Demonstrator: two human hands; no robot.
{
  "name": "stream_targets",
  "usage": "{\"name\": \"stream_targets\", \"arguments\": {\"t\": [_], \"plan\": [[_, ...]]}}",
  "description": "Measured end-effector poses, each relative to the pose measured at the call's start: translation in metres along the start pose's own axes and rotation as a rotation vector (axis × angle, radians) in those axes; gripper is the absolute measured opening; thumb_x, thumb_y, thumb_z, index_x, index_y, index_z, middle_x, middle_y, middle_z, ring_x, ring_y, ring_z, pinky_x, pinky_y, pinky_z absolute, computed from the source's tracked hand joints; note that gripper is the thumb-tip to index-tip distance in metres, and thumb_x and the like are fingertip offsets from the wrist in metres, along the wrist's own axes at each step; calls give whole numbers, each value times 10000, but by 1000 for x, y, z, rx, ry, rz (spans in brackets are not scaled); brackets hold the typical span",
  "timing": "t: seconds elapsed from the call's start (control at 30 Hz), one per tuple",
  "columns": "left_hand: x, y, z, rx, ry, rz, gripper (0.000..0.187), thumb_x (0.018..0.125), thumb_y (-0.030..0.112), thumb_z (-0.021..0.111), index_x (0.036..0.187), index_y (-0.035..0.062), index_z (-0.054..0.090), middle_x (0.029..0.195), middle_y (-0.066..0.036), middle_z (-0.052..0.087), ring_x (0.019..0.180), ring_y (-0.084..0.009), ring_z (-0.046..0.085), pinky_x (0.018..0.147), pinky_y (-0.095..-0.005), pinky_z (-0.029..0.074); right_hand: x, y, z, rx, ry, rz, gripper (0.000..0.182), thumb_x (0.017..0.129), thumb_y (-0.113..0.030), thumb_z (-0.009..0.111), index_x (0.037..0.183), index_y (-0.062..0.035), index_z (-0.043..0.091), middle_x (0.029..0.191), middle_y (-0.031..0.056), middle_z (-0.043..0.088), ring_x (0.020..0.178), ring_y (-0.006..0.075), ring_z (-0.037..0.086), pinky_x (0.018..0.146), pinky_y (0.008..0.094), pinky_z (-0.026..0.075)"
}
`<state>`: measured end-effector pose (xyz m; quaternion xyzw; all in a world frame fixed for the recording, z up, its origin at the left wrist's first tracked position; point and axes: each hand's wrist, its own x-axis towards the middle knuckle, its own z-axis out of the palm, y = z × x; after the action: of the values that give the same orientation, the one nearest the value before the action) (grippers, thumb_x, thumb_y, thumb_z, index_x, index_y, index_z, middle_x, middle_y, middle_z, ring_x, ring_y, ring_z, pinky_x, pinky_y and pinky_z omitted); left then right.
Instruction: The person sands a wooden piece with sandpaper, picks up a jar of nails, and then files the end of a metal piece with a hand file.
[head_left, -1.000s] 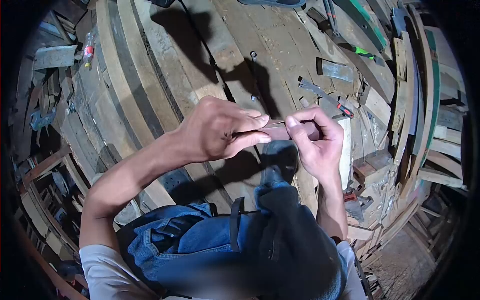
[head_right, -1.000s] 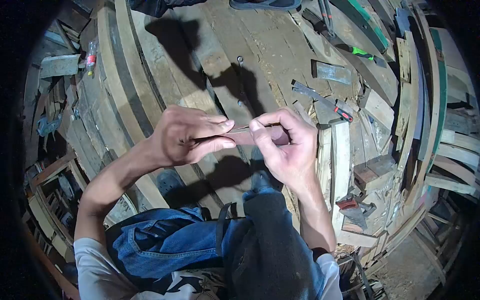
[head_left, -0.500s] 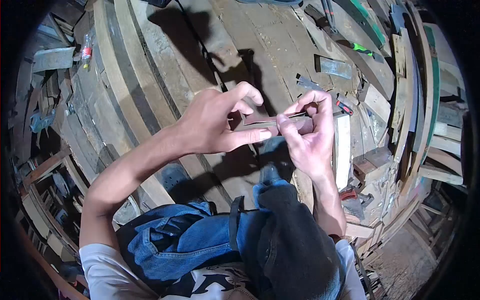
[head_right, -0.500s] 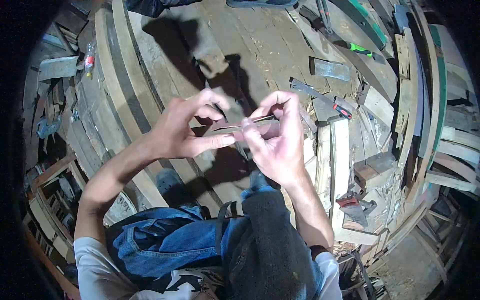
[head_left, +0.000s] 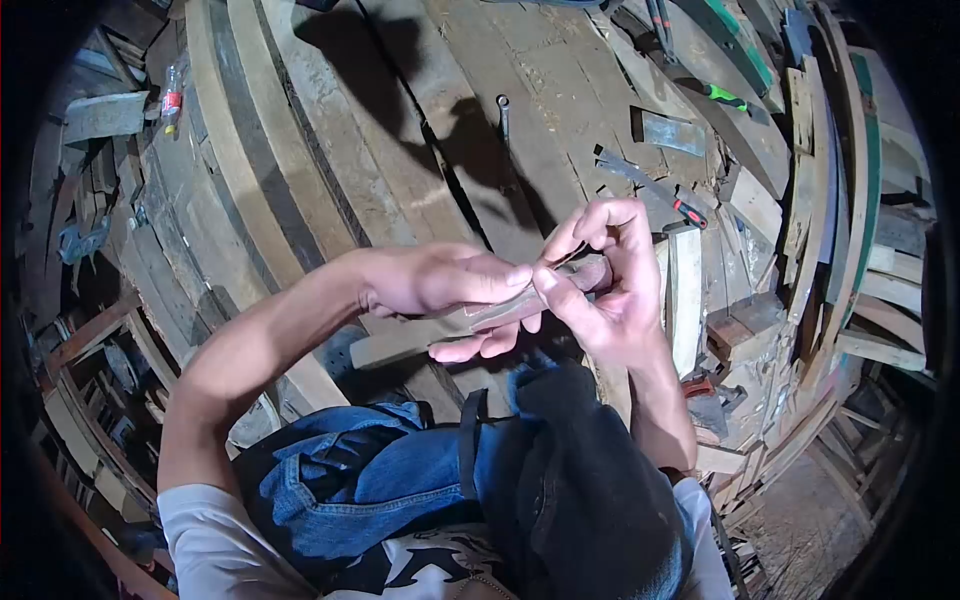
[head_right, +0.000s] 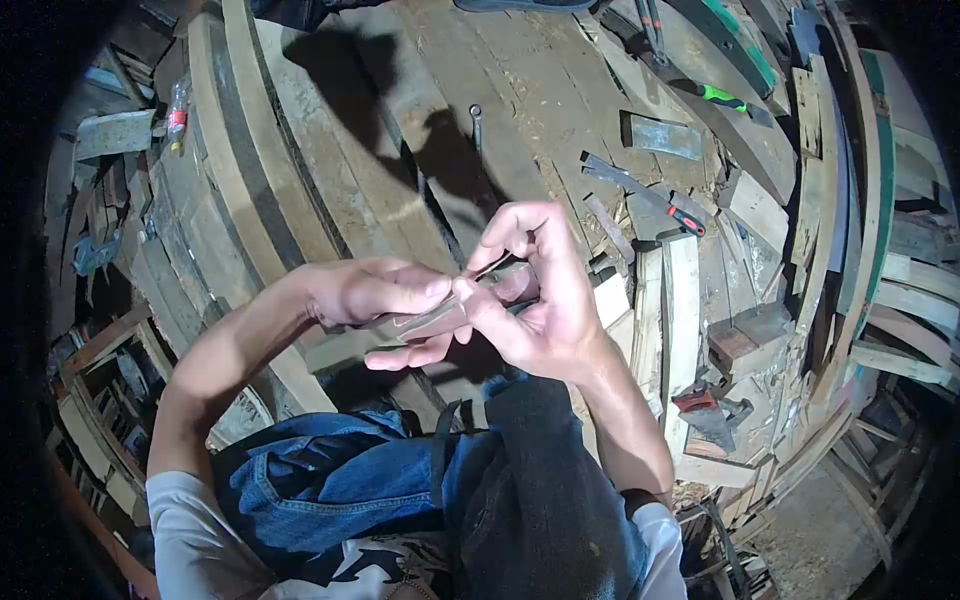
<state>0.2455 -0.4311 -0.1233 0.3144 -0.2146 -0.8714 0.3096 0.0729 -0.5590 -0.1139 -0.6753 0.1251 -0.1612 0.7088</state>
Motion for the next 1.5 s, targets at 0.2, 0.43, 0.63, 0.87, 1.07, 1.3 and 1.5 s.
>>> {"name": "stream_targets", "arguments": {"t": [0.2,0.43,0.63,0.87,1.07,1.3,1.5], "plan": [[8,-7,17,-76,90,98,501,1052,465,351,1137,-1,515,768,-27,497,476,-86,431,422,-259,364,0,1,-12,-83,-44,2,370,858,99,610,1120,-7,371,955,67,498,737,61,568,524,184,487],[12,-4,33,-43,260,68,392,1037,415,455,1004,28,500,670,26,422,523,-99,425,469,-283,355,-3,-1,-19,-169,-53,43,355,862,19,664,1116,-18,419,954,50,511,849,87,524,685,227,473],[14,-4,33,805,428,128,307,994,300,565,1072,16,479,670,-111,518,581,-241,555,556,-406,425,-5,6,-18,-232,-6,-37,314,852,-22,699,1071,-18,473,906,42,532,796,103,504,682,243,455],[12,-3,23,663,312,148,313,1037,305,475,1113,1,481,689,-111,547,586,-230,564,565,-390,441,-4,0,-19,-327,-4,12,340,790,-120,811,1043,-16,609,909,79,672,848,156,673,676,269,523],[14,-5,23,580,262,42,346,1058,341,408,1185,28,482,766,-78,563,675,-190,574,638,-360,466,2,-13,-42,-363,-216,-13,285,729,-167,857,935,-35,710,945,80,707,828,191,687,678,299,542],[16,-11,20,590,302,160,319,1059,333,415,1199,52,470,757,-85,530,685,-197,556,651,-367,459,1,-9,-40,-465,-183,-125,163,723,-53,805,869,-36,735,877,69,718,800,232,680,694,332,530],[16,-9,23,642,327,49,326,1061,337,404,1205,51,464,767,-93,560,690,-221,585,671,-379,470,-1,-6,-37,-433,-191,-97,128,777,-19,769,893,-7,714,884,96,707,805,223,678,712,316,523]]}}
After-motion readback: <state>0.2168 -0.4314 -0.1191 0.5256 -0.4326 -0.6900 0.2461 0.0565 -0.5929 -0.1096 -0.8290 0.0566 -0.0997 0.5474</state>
